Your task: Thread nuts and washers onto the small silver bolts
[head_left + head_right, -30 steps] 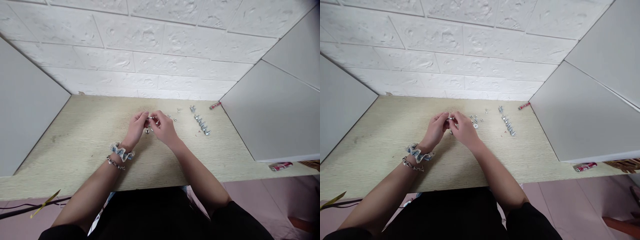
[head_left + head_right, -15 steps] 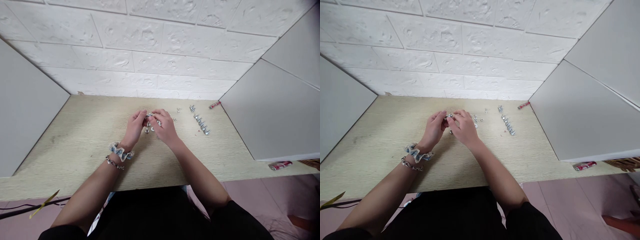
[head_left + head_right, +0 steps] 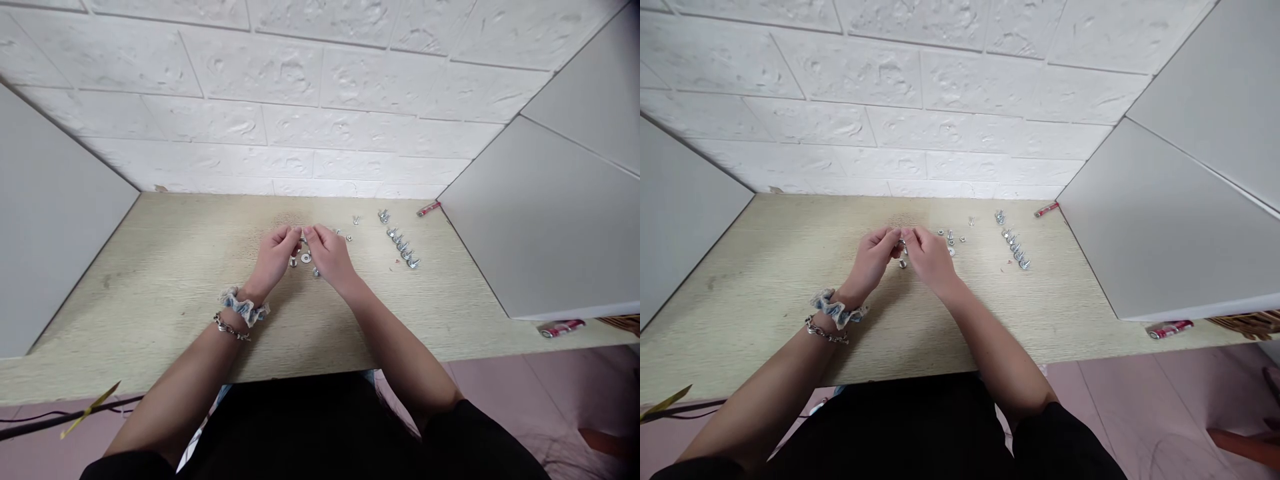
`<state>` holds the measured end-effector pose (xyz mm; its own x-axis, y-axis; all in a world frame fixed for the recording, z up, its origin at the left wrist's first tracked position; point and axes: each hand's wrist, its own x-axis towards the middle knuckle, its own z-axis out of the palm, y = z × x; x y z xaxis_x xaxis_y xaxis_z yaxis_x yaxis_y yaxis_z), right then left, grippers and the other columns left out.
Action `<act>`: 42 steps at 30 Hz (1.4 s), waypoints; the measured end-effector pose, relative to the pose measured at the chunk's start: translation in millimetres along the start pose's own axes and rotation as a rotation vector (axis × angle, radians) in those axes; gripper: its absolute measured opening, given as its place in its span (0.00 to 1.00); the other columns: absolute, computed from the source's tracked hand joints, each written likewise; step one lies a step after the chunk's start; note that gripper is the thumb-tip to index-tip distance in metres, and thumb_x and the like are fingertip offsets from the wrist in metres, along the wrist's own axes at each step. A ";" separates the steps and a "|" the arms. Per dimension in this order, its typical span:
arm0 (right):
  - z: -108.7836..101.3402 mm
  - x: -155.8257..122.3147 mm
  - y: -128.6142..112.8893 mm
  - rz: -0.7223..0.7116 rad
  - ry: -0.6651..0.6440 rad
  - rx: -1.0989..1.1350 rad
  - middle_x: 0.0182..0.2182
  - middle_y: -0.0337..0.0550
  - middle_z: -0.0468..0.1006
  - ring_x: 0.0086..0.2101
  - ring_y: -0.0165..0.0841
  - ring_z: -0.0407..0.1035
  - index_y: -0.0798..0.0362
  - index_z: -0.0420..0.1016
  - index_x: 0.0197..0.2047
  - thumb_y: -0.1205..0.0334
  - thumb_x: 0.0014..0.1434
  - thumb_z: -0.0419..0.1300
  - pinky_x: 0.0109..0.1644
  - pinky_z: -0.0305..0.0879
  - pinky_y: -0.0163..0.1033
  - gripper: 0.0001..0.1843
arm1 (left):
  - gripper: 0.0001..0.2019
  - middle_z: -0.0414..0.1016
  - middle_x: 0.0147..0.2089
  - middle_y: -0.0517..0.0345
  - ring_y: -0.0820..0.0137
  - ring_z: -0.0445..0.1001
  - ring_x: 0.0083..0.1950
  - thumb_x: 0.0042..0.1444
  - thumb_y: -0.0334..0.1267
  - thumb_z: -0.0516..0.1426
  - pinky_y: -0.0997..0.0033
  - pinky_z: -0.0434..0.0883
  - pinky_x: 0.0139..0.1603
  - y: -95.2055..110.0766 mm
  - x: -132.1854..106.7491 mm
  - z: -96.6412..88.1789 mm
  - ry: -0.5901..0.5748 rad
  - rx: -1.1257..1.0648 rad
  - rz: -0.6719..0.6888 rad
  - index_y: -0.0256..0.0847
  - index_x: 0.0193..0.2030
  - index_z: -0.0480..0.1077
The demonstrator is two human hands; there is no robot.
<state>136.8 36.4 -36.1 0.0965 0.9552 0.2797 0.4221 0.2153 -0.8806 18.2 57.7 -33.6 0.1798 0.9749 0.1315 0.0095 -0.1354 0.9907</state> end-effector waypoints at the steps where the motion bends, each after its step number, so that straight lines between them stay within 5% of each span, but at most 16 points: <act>1: 0.2 0.1 0.1 0.005 0.001 0.005 0.16 0.33 0.63 0.21 0.26 0.58 0.52 0.57 0.21 0.45 0.61 0.47 0.26 0.52 0.34 0.23 | 0.17 0.60 0.18 0.64 0.78 0.57 0.21 0.54 0.41 0.54 0.76 0.55 0.22 0.2 0.1 -0.1 0.003 0.000 0.003 0.38 0.18 0.58; 15: 2.8 -0.2 -3.4 0.006 -0.035 0.200 0.24 0.33 0.70 0.25 0.25 0.64 0.51 0.64 0.34 0.58 0.56 0.55 0.30 0.61 0.33 0.06 | 0.16 0.59 0.19 0.64 0.78 0.58 0.22 0.53 0.41 0.55 0.77 0.57 0.24 -5.0 5.0 -1.7 0.068 -0.090 -0.007 0.38 0.18 0.58; 24: 5.3 3.0 0.5 -0.168 0.004 0.139 0.31 0.37 0.70 0.33 0.27 0.67 0.51 0.66 0.28 0.71 0.50 0.54 0.37 0.68 0.36 0.05 | 0.15 0.60 0.18 0.64 0.79 0.58 0.22 0.52 0.41 0.56 0.77 0.57 0.24 -10.8 7.5 -3.6 0.078 -0.141 -0.037 0.37 0.19 0.60; 42: 1.0 0.7 -0.9 -0.135 0.019 0.064 0.41 0.43 0.73 0.46 0.34 0.67 0.51 0.77 0.29 0.57 0.58 0.54 0.54 0.61 0.43 0.13 | 0.12 0.63 0.21 0.62 0.78 0.60 0.23 0.52 0.41 0.56 0.78 0.60 0.24 -11.8 10.2 -3.6 0.105 -0.307 -0.092 0.37 0.21 0.64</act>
<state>135.6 37.0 -35.4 0.0600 0.9127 0.4041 0.3743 0.3548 -0.8568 16.4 69.9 -43.8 0.0899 0.9956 0.0277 -0.2788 -0.0016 0.9603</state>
